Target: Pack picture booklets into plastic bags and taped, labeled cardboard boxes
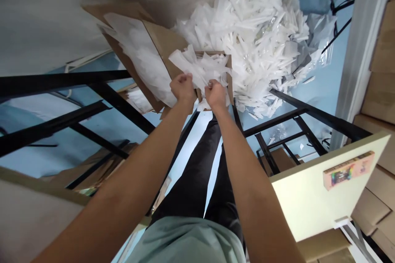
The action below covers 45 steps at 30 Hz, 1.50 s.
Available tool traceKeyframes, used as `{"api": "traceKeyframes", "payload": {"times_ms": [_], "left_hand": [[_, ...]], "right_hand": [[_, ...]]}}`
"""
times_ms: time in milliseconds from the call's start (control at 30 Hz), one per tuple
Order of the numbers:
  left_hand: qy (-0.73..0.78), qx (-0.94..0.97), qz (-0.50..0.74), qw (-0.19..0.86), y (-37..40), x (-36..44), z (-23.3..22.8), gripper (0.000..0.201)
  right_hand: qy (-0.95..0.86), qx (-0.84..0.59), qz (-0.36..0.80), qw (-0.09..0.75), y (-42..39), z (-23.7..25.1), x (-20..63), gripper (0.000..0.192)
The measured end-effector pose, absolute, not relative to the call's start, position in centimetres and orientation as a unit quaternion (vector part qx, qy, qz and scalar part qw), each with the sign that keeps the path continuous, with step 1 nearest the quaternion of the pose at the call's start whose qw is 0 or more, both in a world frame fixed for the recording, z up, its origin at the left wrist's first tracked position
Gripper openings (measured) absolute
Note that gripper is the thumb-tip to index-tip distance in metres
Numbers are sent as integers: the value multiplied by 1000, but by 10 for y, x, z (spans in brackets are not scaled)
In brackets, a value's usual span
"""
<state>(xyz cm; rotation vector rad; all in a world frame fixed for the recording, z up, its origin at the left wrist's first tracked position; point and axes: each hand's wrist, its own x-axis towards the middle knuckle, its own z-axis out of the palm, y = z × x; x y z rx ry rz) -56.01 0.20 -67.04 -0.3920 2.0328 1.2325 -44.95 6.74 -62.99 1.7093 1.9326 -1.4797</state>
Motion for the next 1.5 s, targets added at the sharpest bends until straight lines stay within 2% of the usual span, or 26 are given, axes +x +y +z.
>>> {"api": "traceKeyframes", "payload": {"times_ms": [100,200,300,500,667,833,1000,1267,1400,1500], "left_hand": [[840,-123,445,285,-5,-552,-637,20],[818,-114,480,295,-8,-544,-597,23],[773,-122,521,341,-7,-536,-548,26],[679,-37,578,451,4,-524,-429,30],[658,104,523,533,14,-494,-346,33],[659,257,416,572,19,-437,-297,34],[627,381,287,616,22,-359,-272,31],[520,492,178,675,-15,-201,-281,42],[497,548,131,660,-41,-132,-290,49],[497,611,87,611,-61,-86,-291,49]], "right_hand": [[647,567,-504,76,66,-600,-446,14],[641,555,-524,79,76,-559,-440,20],[649,555,-516,70,91,-498,-421,24],[593,608,-525,-51,87,-350,-357,26],[478,658,-557,-169,48,-281,-310,31],[371,732,-508,-260,6,-248,-259,30],[259,796,-442,-321,-41,-236,-186,30],[142,856,-342,-360,-123,-245,-43,32],[115,872,-312,-359,-161,-248,27,35],[100,879,-307,-350,-188,-253,74,37]]}}
